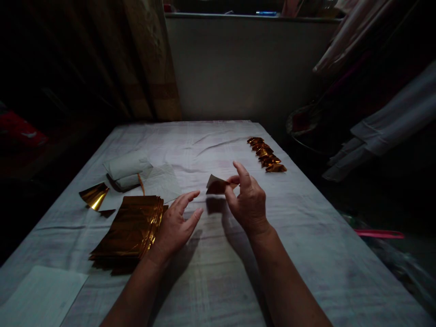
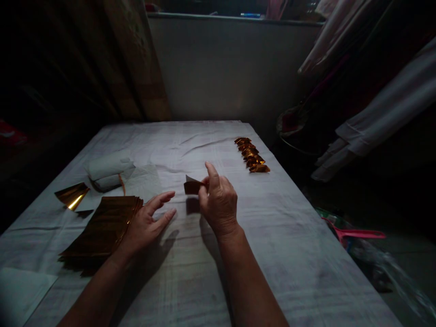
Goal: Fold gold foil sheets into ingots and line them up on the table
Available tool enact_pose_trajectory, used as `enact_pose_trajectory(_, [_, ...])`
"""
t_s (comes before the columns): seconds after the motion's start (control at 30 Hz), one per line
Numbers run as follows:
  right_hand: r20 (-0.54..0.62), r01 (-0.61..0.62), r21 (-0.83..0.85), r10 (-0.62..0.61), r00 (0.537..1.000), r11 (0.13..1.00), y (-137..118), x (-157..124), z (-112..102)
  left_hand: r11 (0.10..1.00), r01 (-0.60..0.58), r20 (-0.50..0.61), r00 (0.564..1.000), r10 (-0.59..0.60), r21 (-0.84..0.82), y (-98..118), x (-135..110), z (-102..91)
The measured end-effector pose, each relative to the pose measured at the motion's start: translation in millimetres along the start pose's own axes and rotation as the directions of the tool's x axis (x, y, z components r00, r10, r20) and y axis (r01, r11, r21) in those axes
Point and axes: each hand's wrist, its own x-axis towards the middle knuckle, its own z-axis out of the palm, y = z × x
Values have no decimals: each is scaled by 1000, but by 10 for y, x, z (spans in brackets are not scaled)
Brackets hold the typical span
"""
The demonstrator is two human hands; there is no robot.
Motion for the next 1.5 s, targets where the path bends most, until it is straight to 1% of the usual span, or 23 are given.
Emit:
enact_pose_trajectory(0.03, [-7, 37, -7, -37, 999, 999, -15, -13, 21, 999, 38, 12, 999, -37, -39, 17, -3, 3])
enact_pose_trajectory(0.07, [13, 66, -6, -66, 998, 998, -33, -26, 39, 994, 79, 31, 997, -77, -76, 34, -6, 4])
enact_pose_trajectory(0.17, [137, 133, 39, -137, 981, 990, -98, -59, 74, 973, 180, 63, 983, -173, -141, 79, -8, -6])
enact_pose_trajectory(0.27, [223, 165, 104, -185, 957, 981, -144, -78, 83, 964, 196, 54, 980, -190, -178, 103, 0, -26])
enact_pose_trajectory(0.37, [303, 146, 170, -193, 933, 975, -148, -85, 91, 959, 190, 62, 981, -181, -210, 88, 10, -30])
enact_pose_trajectory(0.47, [392, 121, 209, -196, 899, 970, -107, -81, 108, 966, 203, 41, 979, -199, -160, 56, 19, -22])
enact_pose_trajectory(0.53, [440, 138, 201, -215, 872, 970, -48, -74, 120, 973, 205, 15, 979, -204, -107, 41, 27, -23])
enact_pose_trajectory(0.6, [447, 170, 167, -228, 865, 971, 37, -71, 134, 972, 217, 12, 976, -216, -86, 26, 38, -31])
enact_pose_trajectory(0.7, [401, 174, 103, -201, 894, 979, 176, -79, 153, 955, 280, 55, 960, -276, -93, -29, 56, -44])
enact_pose_trajectory(0.77, [396, 177, 75, -192, 898, 981, 242, -95, 167, 949, 309, 69, 950, -304, -68, -93, 64, -40])
enact_pose_trajectory(0.83, [406, 195, 55, -201, 891, 979, 270, -116, 184, 962, 273, 25, 962, -273, -6, -159, 62, -18])
enact_pose_trajectory(0.93, [442, 235, 16, -218, 870, 972, 256, -149, 216, 981, 138, -64, 989, -131, 136, -208, 31, 40])
enact_pose_trajectory(1.0, [488, 245, -1, -213, 846, 970, 231, -162, 231, 966, 71, -68, 996, -55, 249, -193, -2, 79])
enact_pose_trajectory(1.07, [537, 222, 0, -187, 823, 975, 205, -164, 228, 940, 14, -18, 1000, -8, 341, -149, -32, 105])
enact_pose_trajectory(1.13, [583, 178, 16, -154, 798, 984, 185, -156, 202, 921, -44, 73, 997, 17, 387, -101, -51, 114])
enact_pose_trajectory(1.23, [649, 101, 36, -100, 755, 994, 172, -130, 140, 900, -80, 184, 983, 1, 428, -57, -56, 107])
enact_pose_trajectory(1.33, [689, 56, 20, -54, 723, 998, 175, -104, 92, 864, -92, 201, 980, -11, 495, -55, -51, 95])
enact_pose_trajectory(1.5, [697, 77, -40, -28, 716, 996, 199, -72, 85, 823, -108, 181, 984, 6, 558, -94, -39, 66])
